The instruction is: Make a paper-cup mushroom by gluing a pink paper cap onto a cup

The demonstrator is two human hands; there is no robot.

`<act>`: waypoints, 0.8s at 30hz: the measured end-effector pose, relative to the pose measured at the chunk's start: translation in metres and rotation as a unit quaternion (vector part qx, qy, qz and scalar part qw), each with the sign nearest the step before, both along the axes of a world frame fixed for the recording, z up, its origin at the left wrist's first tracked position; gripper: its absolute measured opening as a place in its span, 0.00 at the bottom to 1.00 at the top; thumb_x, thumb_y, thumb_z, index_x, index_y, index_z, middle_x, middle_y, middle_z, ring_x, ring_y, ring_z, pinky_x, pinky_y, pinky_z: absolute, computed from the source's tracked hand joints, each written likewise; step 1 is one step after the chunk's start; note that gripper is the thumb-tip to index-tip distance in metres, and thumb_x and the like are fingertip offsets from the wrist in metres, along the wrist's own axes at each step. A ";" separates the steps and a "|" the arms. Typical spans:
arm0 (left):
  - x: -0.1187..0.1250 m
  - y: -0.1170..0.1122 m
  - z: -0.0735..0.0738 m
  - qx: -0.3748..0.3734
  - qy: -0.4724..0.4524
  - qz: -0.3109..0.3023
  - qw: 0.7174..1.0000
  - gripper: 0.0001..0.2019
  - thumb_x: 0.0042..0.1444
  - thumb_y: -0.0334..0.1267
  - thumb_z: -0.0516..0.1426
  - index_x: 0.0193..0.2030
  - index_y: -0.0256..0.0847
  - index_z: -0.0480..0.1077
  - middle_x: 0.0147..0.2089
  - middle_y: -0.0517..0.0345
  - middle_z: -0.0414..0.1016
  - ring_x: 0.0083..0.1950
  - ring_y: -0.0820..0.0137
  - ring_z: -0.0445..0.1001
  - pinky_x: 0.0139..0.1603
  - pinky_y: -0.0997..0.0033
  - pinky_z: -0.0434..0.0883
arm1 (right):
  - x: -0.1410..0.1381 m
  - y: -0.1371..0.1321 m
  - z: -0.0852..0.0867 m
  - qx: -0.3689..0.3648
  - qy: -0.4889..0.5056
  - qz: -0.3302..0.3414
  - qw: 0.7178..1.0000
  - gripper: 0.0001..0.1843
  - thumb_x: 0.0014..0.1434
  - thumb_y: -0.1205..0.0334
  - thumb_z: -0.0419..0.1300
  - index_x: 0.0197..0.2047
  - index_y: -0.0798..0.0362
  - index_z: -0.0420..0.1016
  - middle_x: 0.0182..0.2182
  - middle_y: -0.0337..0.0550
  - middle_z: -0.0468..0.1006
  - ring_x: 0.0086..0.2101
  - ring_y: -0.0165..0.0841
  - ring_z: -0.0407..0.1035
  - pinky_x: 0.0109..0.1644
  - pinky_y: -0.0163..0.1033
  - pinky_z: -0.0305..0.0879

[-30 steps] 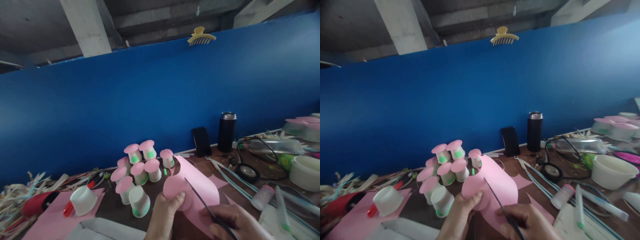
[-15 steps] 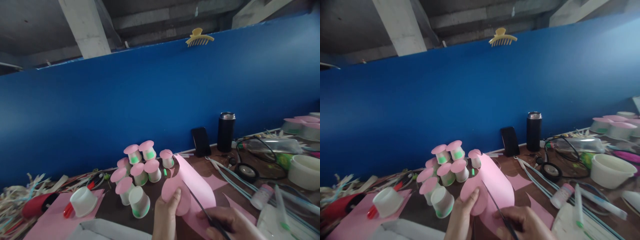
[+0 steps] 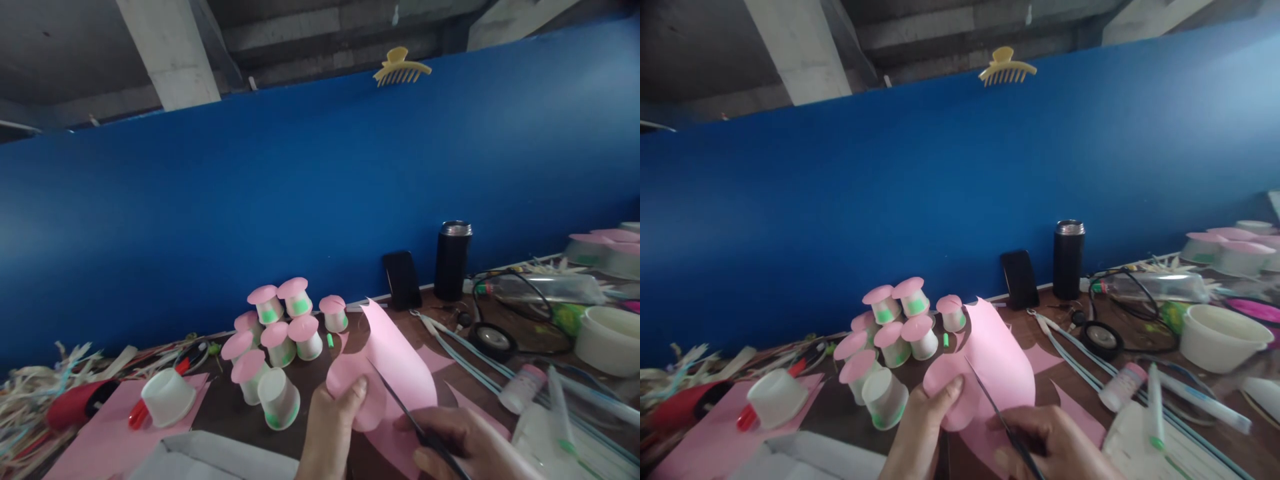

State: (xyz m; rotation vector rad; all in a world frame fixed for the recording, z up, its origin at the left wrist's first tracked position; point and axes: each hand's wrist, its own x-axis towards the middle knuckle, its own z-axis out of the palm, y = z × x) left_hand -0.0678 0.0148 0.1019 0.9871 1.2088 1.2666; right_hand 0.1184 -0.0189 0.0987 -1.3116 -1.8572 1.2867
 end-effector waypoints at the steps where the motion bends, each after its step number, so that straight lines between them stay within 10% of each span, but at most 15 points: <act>1: 0.000 0.000 -0.001 -0.001 -0.011 -0.003 1.000 0.28 0.40 0.52 0.69 0.43 0.31 0.78 0.44 0.41 0.81 0.48 0.48 0.77 0.52 0.57 0.71 | 0.000 0.000 0.000 0.005 0.003 0.002 1.000 0.20 0.56 0.44 0.59 0.27 0.55 0.70 0.20 0.32 0.59 0.23 0.25 0.50 0.24 0.31 0.47; 24: -0.005 0.001 0.000 0.004 -0.055 -0.056 0.997 0.27 0.41 0.51 0.68 0.43 0.32 0.77 0.42 0.43 0.81 0.47 0.50 0.77 0.50 0.59 0.71 | 0.006 0.001 -0.003 0.009 -0.007 0.024 1.000 0.24 0.61 0.41 0.54 0.30 0.55 0.68 0.20 0.31 0.54 0.22 0.25 0.47 0.22 0.32 0.44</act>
